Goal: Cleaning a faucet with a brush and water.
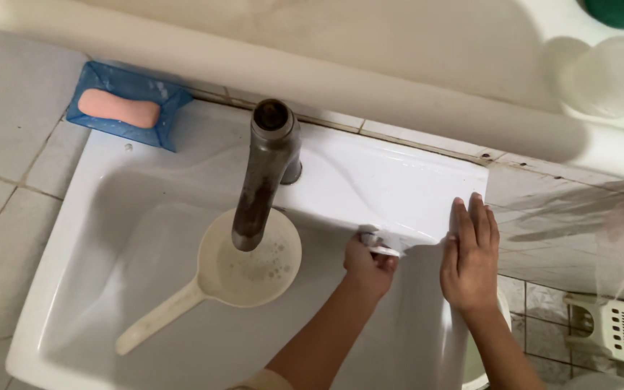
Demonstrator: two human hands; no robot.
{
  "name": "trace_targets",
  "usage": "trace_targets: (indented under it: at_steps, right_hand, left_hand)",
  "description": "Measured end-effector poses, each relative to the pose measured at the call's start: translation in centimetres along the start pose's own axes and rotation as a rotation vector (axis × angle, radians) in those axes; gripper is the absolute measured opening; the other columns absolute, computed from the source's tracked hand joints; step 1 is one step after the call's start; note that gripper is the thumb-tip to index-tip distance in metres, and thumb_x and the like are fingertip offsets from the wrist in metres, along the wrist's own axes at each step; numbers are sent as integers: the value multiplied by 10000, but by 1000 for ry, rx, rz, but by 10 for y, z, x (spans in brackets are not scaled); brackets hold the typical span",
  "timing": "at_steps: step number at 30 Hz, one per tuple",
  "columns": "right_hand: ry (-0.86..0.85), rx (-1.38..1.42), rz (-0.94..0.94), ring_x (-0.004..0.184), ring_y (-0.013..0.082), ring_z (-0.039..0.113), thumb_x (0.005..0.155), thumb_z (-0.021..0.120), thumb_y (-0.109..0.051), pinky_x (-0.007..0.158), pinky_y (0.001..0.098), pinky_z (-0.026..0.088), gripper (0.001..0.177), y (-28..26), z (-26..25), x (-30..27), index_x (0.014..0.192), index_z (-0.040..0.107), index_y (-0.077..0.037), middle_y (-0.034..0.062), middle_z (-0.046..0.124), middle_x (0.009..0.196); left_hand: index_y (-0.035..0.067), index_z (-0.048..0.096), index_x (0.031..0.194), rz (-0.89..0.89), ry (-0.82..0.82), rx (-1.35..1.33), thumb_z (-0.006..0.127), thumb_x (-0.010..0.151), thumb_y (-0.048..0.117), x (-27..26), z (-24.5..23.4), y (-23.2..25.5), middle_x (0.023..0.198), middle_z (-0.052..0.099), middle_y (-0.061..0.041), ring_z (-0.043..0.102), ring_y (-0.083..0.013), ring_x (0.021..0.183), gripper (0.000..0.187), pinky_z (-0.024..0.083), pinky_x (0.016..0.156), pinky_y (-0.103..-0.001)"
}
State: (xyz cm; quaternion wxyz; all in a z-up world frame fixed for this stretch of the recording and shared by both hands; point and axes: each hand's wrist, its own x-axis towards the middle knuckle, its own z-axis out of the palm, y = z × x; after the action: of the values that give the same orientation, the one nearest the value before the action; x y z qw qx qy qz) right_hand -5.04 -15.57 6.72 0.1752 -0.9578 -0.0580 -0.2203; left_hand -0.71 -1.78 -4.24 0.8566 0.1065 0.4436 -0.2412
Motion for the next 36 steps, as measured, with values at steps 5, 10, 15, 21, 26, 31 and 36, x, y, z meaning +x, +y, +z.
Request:
trace_targets:
  at_steps: [5,10,15,21,26,31,36]
  right_hand:
    - [-13,26,54,1506,496,311,1004,372,-109,1249,568,234,547,1,-2,0,1530,466,6,304,358,1626]
    - [45,176,35,1522,476,340,1064,334,-178,1274,544,253,500,4,-3,-4,1495,509,5,277,384,1620]
    - [42,177,35,1516,491,341,1068,330,-203,1255,532,264,502,1,-6,-3,1478,529,7,280,391,1622]
    - [38,180,44,1520,482,334,1072,336,-203,1258,528,260,498,0,-6,-2,1492,521,-10,268,383,1625]
    - [22,155,53,1524,471,315,1074,340,-187,1256,535,245,493,0,-8,-4,1503,509,-13,259,374,1633]
    - [20,151,46,1529,477,311,1073,341,-183,1250,531,248,487,1,-7,-5,1496,507,-8,260,367,1636]
    - [23,149,52,1513,489,319,1050,347,-173,1246,534,244,502,1,-5,-5,1487,518,3,267,372,1631]
  left_hand:
    - [129,533,863,18,-24,-24,436,1023,348,-20,20,-22,667,511,-27,450,-170,477,288,367,378,-312]
    - [96,537,896,-90,20,-84,468,1025,321,-23,34,-47,732,579,-65,502,-184,507,268,437,428,-314]
    - [97,582,915,-150,37,-107,576,982,260,1,17,-51,781,629,-63,562,-184,538,177,464,465,-283]
    - [122,550,831,-81,52,93,625,925,324,5,12,-25,689,557,-59,472,-172,465,235,363,362,-274]
    - [122,613,899,-39,173,93,538,974,333,-10,14,-12,746,613,-49,510,-151,516,237,393,399,-254]
    - [151,567,828,-61,81,82,542,970,331,34,-9,-32,696,557,-32,464,-151,483,231,351,383,-260]
    - [164,500,761,-154,-42,-21,545,977,290,28,-2,-47,634,484,-14,368,-146,440,254,306,399,-283]
